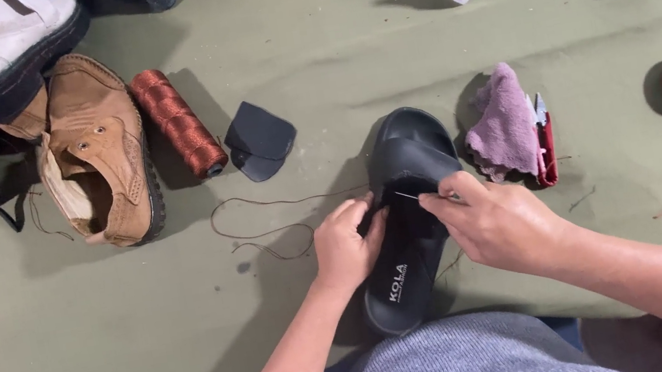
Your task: The person sews a black slide sandal using a curved awl and thread. They repeatedly pierce the sandal's upper strap with the awl and pull the thread through to stitch the material. The workspace contains other shoes, spools of thread, and shoe polish.
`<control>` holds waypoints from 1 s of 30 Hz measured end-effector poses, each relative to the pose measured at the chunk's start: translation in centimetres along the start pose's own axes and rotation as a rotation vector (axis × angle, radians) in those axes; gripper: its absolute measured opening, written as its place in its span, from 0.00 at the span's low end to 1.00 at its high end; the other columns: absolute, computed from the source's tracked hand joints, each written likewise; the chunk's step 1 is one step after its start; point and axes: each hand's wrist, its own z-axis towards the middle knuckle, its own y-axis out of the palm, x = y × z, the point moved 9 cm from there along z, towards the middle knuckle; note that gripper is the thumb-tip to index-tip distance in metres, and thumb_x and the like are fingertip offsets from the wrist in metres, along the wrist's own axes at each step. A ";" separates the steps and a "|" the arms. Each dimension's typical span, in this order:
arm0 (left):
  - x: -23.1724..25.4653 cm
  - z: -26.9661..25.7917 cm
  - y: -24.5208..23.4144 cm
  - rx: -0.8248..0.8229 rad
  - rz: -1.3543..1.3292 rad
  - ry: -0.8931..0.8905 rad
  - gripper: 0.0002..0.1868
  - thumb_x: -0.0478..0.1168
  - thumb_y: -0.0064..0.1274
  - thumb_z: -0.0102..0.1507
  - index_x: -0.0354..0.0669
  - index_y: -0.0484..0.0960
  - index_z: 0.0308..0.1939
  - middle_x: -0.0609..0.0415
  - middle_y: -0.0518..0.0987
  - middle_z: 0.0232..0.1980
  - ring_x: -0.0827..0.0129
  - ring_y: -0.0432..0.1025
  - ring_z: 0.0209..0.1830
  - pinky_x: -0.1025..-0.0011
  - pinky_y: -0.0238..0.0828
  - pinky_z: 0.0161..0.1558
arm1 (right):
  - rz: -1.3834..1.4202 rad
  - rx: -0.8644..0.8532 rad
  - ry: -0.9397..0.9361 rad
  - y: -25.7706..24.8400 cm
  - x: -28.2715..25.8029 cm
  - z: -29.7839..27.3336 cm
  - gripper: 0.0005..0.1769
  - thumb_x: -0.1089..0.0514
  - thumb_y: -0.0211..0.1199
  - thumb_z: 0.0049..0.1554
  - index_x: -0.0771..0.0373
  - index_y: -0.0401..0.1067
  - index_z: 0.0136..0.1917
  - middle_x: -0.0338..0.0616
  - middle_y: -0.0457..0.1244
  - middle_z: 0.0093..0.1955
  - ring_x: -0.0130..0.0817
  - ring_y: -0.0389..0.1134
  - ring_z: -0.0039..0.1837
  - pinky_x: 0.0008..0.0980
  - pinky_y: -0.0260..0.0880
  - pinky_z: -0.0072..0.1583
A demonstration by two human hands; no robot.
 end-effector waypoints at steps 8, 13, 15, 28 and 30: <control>0.0 -0.3 -0.2 0.050 -0.058 0.088 0.07 0.43 0.62 0.61 0.48 0.87 0.40 0.57 0.86 0.39 0.60 0.82 0.41 0.67 0.80 0.40 | 0.172 0.112 -0.036 -0.7 0.5 0.9 0.11 0.55 0.56 0.59 0.54 0.78 0.51 0.38 0.60 0.49 0.32 0.67 0.28 0.30 0.72 0.36; 0.0 -0.4 -0.2 0.074 -0.055 0.116 0.07 0.43 0.62 0.61 0.48 0.87 0.41 0.58 0.85 0.39 0.62 0.82 0.40 0.69 0.80 0.39 | 0.196 0.130 -0.048 -0.3 0.5 1.0 0.12 0.56 0.57 0.58 0.56 0.78 0.52 0.41 0.61 0.50 0.34 0.68 0.30 0.32 0.72 0.37; 0.4 -0.3 -0.3 0.075 -0.026 0.155 0.09 0.43 0.62 0.61 0.46 0.87 0.42 0.56 0.84 0.37 0.61 0.81 0.38 0.69 0.79 0.38 | 0.230 0.165 -0.067 -1.0 0.3 1.5 0.10 0.59 0.58 0.57 0.59 0.78 0.51 0.43 0.62 0.49 0.35 0.68 0.30 0.32 0.72 0.36; -0.1 -0.8 0.3 0.115 0.009 0.215 0.10 0.44 0.60 0.62 0.45 0.87 0.42 0.56 0.83 0.36 0.62 0.81 0.37 0.70 0.79 0.38 | 0.242 0.259 -0.014 0.7 0.1 0.4 0.12 0.58 0.60 0.58 0.55 0.79 0.54 0.41 0.67 0.49 0.36 0.69 0.33 0.32 0.73 0.40; 0.2 -0.7 0.1 0.081 -0.013 0.212 0.10 0.44 0.59 0.62 0.43 0.86 0.41 0.53 0.83 0.35 0.59 0.81 0.36 0.67 0.79 0.37 | 0.281 0.262 0.040 1.5 0.1 0.2 0.12 0.58 0.61 0.57 0.56 0.79 0.53 0.40 0.67 0.49 0.35 0.71 0.35 0.31 0.74 0.40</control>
